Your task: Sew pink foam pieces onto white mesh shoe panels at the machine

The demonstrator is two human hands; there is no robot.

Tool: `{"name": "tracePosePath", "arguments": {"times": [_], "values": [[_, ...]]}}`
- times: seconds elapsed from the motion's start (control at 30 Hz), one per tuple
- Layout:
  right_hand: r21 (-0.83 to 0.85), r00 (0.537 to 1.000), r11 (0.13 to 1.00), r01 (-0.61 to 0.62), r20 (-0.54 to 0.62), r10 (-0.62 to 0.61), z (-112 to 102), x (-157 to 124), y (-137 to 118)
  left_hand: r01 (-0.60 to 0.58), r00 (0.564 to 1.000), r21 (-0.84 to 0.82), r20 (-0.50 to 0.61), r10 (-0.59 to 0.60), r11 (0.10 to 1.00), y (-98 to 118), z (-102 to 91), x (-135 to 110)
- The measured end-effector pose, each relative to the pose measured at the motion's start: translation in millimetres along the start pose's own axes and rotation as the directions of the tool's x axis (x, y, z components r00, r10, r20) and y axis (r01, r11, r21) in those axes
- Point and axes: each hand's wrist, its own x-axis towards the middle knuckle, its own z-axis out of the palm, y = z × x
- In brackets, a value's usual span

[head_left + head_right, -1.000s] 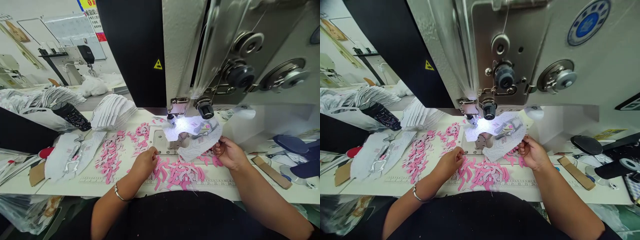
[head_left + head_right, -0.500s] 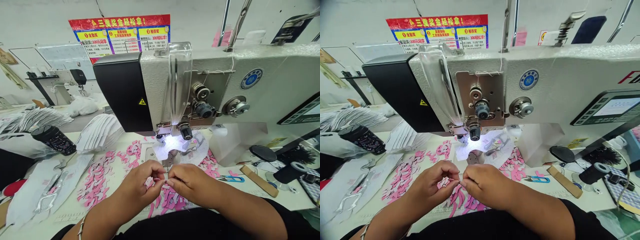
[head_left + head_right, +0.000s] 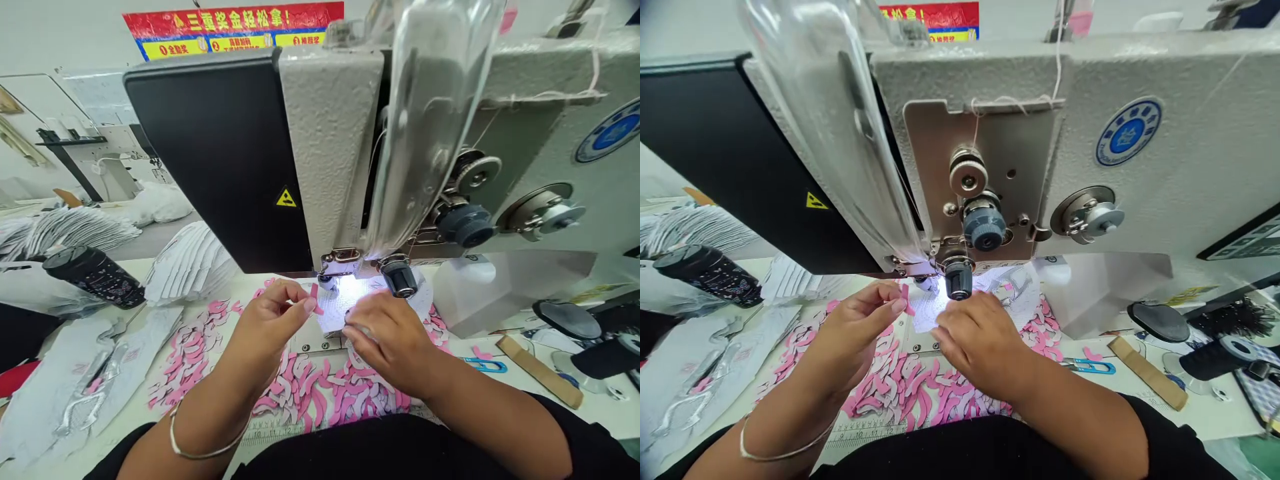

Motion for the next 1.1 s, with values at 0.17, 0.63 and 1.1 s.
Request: {"name": "tracePosePath", "arguments": {"times": [0.17,0.63,1.1], "values": [[-0.096,0.999,0.995,0.036,0.037,-0.032,9.5,-6.3,18.9,0.067,0.997,-0.06,0.028,-0.065,0.996,-14.2,16.6,10.6],[-0.045,0.994,0.995,0.092,-0.062,-0.094,23.7,-13.8,28.5,0.059,0.998,-0.026,-0.023,-0.059,0.998,-28.7,28.2,1.3],[-0.121,0.985,0.982,0.146,-0.075,-0.155,23.4,-10.9,27.2,-0.001,0.999,0.013,-0.038,0.002,1.0,-31.8,28.6,-2.8]]}}
